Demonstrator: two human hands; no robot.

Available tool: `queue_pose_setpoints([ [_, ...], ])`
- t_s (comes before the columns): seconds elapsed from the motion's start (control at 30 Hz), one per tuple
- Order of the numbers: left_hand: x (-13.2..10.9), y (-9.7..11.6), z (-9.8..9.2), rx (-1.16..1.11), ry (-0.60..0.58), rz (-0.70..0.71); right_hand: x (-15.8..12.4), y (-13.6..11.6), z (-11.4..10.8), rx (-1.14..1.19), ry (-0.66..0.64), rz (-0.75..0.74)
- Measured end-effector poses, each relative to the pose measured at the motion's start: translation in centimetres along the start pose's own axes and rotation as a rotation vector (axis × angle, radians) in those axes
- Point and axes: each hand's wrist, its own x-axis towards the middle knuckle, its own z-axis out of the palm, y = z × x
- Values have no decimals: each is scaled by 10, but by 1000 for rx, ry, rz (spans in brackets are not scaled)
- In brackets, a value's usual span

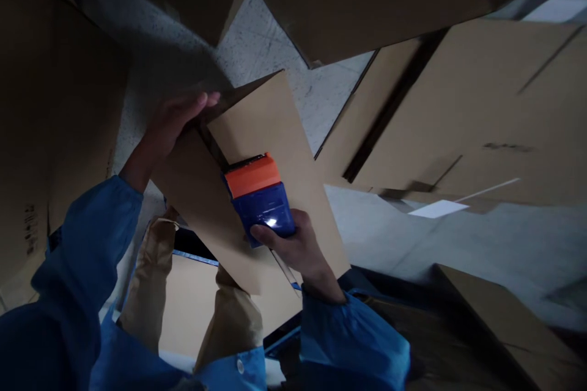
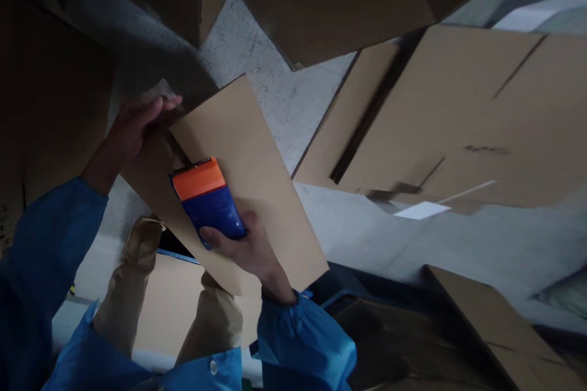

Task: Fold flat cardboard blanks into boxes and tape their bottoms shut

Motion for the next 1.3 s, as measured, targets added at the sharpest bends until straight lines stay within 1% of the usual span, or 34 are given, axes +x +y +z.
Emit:
queue_pose_setpoints([
  [0.17, -4, 9, -2, -10, -36, 69, -8, -20, -12, -87, 56, -66],
  [0.23, -7, 14, -1, -2, -5, 106, -3, -20, -19, -57, 61, -81],
  [0.3, -8, 17, 4, 23, 84, 170, 7, -12, -25, 31, 54, -94],
  [0.37, -5, 14, 13, 46, 175, 255, 21, 1, -30, 146, 59, -116],
  [0.43, 1, 6, 22, 80, 241, 341, 33, 14, -33, 221, 87, -127],
  [0.5, 10, -4, 28, 129, 295, 421, 42, 24, -34, 244, 119, -129],
  [0.57, 18, -15, 30, 183, 324, 455, 47, 30, -33, 230, 140, -127],
  [0.67, 24, -25, 26, 173, 307, 428, 47, 29, -27, 217, 165, -114],
  [0.77, 22, -25, 17, 75, 239, 320, 46, 26, -15, 168, 199, -79],
  [0.9, 18, -23, 6, -36, 32, 99, 48, 33, 3, 100, 277, -59],
  [0.93, 18, -23, 6, -13, -16, 79, 50, 35, 6, 95, 285, -62],
  [1.0, 19, -25, 7, 80, -66, 97, 54, 39, 9, 88, 285, -64],
  [1.07, 21, -28, 11, 150, -52, 143, 57, 40, 9, 85, 272, -59],
  [1.17, 21, -32, 16, 162, 36, 186, 59, 39, 8, 90, 245, -38],
  [1.2, 20, -34, 17, 174, 81, 201, 59, 38, 7, 96, 235, -31],
  [1.3, 17, -37, 20, 271, 278, 248, 56, 36, 6, 136, 224, -8],
])
